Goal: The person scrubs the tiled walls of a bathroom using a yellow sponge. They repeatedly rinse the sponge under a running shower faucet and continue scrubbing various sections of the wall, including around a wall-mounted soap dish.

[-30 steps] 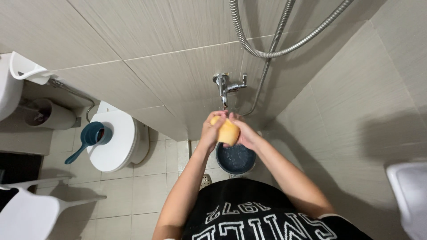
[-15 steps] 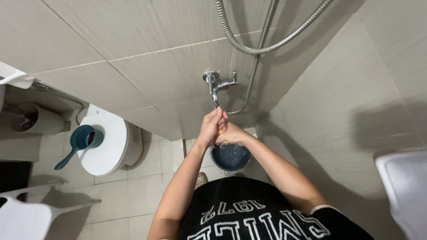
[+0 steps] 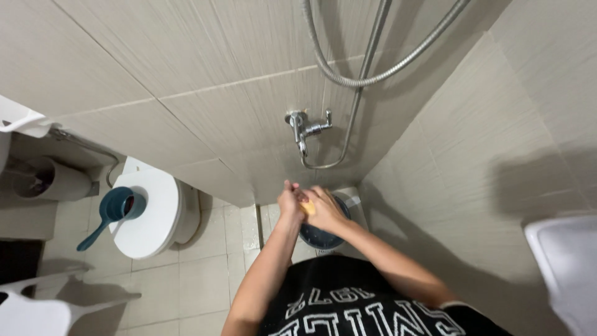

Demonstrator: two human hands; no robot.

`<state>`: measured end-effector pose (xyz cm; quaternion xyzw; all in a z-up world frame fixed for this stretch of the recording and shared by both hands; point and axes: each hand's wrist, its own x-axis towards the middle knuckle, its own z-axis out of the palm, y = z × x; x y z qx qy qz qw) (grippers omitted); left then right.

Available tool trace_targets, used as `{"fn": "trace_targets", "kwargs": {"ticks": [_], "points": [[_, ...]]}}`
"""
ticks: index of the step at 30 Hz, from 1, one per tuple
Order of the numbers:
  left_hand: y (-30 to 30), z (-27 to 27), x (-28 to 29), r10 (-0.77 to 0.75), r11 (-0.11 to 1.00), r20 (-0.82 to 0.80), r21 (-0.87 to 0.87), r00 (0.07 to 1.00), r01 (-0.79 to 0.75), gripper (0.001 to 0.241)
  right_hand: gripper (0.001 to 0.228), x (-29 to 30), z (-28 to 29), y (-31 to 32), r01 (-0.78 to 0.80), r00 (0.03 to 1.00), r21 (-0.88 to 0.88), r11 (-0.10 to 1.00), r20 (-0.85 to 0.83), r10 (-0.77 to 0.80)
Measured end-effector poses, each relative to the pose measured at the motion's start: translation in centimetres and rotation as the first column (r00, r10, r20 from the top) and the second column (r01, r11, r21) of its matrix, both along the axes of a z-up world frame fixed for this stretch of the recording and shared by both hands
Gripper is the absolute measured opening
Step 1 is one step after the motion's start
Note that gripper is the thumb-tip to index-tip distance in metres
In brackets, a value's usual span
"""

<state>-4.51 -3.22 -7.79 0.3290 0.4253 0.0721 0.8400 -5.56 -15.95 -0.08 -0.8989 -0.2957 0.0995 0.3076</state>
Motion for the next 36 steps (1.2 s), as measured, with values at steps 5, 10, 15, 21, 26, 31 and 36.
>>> {"fn": "trace_targets", "kwargs": {"ticks": [5,10,15,21,26,31,36], "points": [[3.4,9.3,-0.7,-0.069,0.997,0.159,0.027,0.985,0.066,0.031,0.084,0.2,12.2,-1.5,-0.079,0.997,0.249,0.965,0.03,0.074],[2.9,13.1,-1.8,-0.355,0.903,0.093,0.293,0.93,0.315,0.059,0.079,0.7,10.8,-3.0,-0.047,0.966,0.282,0.958,0.259,-0.028],[-0.5,24.8,-3.8,-0.694,0.652,-0.151,0.283,0.704,0.704,0.07,0.079,-1.3,12.4,-6.8,0.082,0.984,0.302,0.95,0.128,-0.126],[-3.5,19.3,-3.4,-0.78,0.622,0.065,0.186,0.623,0.76,0.049,0.088,-7.0,14.8,-12.5,0.182,0.97,0.296,0.938,0.102,-0.221],[-9.1,23.3,-4.6,-0.896,0.444,0.12,0.294,0.428,0.846,0.066,0.073,-13.9,15.5,-14.4,0.489,0.848,0.294,0.821,0.062,-0.527],[-14.3,24.9,-7.0,-0.974,0.2,0.224,0.795,0.029,0.573,0.058,0.063,-19.7,17.0,-17.5,0.675,0.622,0.352,0.649,0.202,-0.757],[-17.8,29.5,-10.2,-0.892,0.135,0.275,0.919,-0.358,0.369,0.045,0.051,-25.4,19.8,-20.6,0.723,0.497,0.292,0.626,0.409,-0.765]]}}
